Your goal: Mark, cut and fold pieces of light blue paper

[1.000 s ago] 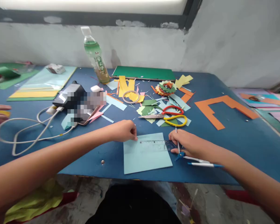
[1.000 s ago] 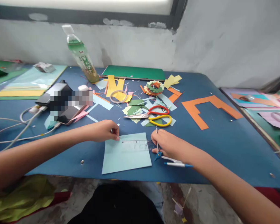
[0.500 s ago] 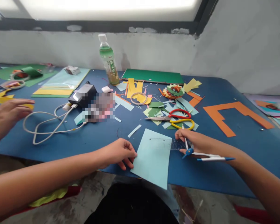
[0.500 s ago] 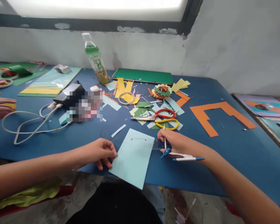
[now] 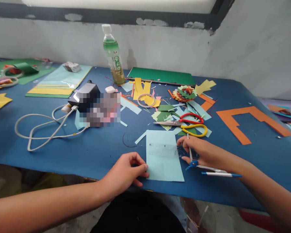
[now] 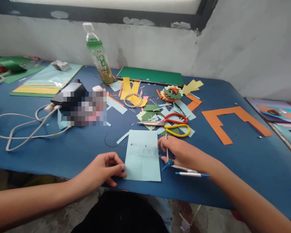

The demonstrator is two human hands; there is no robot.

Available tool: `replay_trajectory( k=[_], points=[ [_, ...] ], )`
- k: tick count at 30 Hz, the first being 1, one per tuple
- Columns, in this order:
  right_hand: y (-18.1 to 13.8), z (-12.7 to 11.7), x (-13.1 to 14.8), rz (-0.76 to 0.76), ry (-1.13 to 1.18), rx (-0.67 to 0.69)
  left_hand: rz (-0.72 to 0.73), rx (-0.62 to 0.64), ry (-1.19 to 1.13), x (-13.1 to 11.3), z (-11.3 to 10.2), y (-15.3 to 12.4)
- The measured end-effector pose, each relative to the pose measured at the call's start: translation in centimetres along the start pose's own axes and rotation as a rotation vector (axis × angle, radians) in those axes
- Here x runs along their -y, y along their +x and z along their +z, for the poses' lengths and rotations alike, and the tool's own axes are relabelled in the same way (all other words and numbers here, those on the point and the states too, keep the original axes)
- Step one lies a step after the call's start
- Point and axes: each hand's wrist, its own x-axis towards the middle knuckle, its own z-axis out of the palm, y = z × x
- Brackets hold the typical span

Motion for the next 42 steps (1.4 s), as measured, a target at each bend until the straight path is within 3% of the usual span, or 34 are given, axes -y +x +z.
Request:
replay_trajectory(
  k=[2,4,7,9,11,13,17,24,42],
  points=[
    [0.1,0.2,-0.3,-0.009,0.011,-0.004,0.025,0.075,0.17,-0.2,-0.6,-0.1],
    [0.1,0.2,-0.5,-0.015,0.037,-0.009,0.171,0.082,0.498,-0.6,-1.5,-0.1],
    [0.0,0.3,-0.6,-0.004,0.06,-0.018,0.643,-0.034,1.102,-1.2,-2.2,0.4],
    [-0.1,0.3,-0.6,-0.003,0.069,-0.018,1.008,-0.082,1.363,-1.3,-1.9,1.1],
    [-0.1,0.3,-0.6,-0.004,0.073,-0.015,1.315,-0.107,1.459,-1.2,-1.1,2.1],
    [0.0,0.4,-0.7,-0.016,0.071,-0.024,1.459,-0.148,1.471,-0.8,-0.2,3.1],
    [0.1,0.5,-1.2,-0.11,0.042,-0.088,1.475,-0.153,1.473,-0.1,0.7,4.2],
    [0.2,0.4,-2.0,-0.236,-0.085,-0.123,1.451,-0.094,1.418,-0.4,0.0,4.6],
    [-0.6,1.1,-2.9,-0.179,-0.142,-0.113,1.388,-0.069,1.418,-0.6,-0.4,5.1]
  ],
)
